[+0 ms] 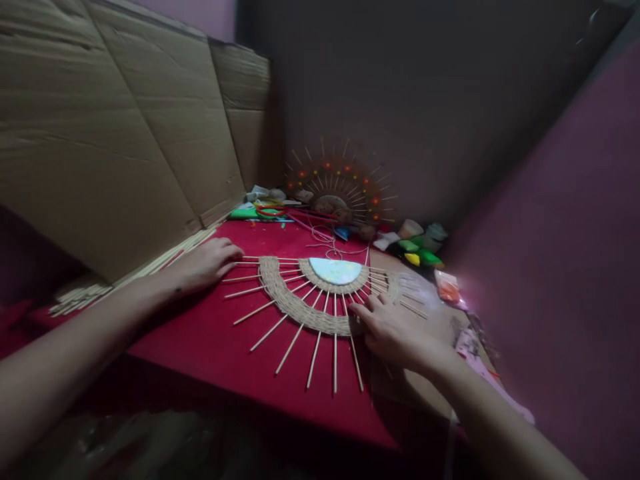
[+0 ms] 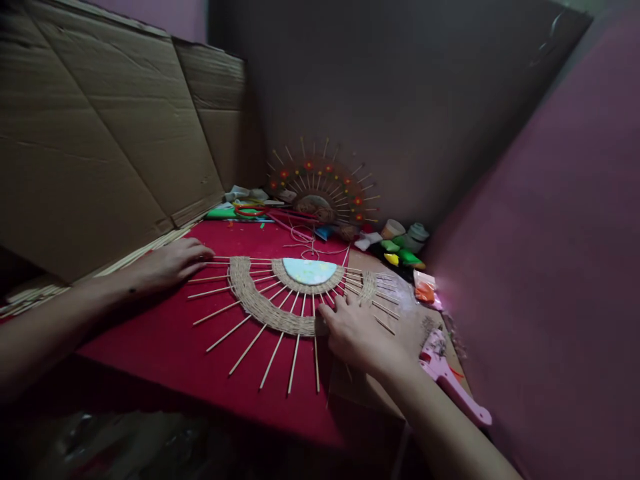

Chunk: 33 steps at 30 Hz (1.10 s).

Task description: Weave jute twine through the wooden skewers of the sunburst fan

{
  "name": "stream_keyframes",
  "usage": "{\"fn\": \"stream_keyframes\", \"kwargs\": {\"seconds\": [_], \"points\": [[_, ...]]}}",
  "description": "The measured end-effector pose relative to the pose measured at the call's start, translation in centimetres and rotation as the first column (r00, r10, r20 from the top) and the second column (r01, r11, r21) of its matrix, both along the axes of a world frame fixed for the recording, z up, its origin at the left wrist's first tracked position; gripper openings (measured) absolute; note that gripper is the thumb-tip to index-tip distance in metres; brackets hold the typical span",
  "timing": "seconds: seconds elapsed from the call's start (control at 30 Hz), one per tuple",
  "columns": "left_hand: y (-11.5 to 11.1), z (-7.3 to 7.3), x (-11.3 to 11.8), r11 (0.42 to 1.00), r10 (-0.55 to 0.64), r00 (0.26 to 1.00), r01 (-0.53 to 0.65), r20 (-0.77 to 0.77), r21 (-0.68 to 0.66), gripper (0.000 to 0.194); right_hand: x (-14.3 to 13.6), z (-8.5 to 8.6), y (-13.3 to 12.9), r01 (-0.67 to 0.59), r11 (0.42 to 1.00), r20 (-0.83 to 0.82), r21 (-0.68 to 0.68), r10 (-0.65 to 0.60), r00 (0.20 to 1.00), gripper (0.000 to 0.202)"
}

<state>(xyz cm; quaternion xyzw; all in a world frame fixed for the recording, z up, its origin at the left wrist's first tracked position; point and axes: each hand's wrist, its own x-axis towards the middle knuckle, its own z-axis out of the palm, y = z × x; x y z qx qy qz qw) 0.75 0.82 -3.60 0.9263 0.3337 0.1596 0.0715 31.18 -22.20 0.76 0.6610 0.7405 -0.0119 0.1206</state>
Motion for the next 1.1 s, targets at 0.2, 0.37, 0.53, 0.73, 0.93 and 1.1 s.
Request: {"fn": "stream_keyframes", "kwargs": {"seconds": [0.2,0.37,0.53,0.73,0.93,1.1], "points": [[-1.5,1.7,-0.6,0.999,-0.031,1.0,0.031,-0.002,-0.007,0.032,0.8,3.2,0.0,-0.063,0.998,0.035,0.014,0.062,0.997,0.026],[-2.3,3.8,-1.3,1.0,-0.016,0.993,0.018,0.116,-0.018,0.03,2.4,10.4,1.9,-0.199,0.975,-0.173,-0.099,0.18,0.968,0.021],[-3.2,6.0,-1.7,0.989,0.016,0.981,0.013,0.194,-0.15,0.034,1.9,16.9,4.8,0.064,0.926,-0.315,-0.373,-0.191,0.93,0.025],[-4.8,7.0,-2.5,0.866,-0.117,0.991,0.136,0.069,-0.482,0.034,2.3,17.1,8.3,0.23,0.834,-0.175,-0.502,-0.359,0.917,0.021],[-4.9,7.0,-3.6,0.728,-0.125,0.987,0.158,0.097,-0.667,0.031,4.5,15.7,13.2,0.202,0.891,-0.188,-0.407,-0.299,0.936,0.015],[-4.3,5.8,-3.5,0.612,-0.077,0.994,0.106,0.075,-0.784,0.027,5.6,13.4,17.6,0.308,0.861,-0.07,-0.404,-0.365,0.929,0.009]]}}
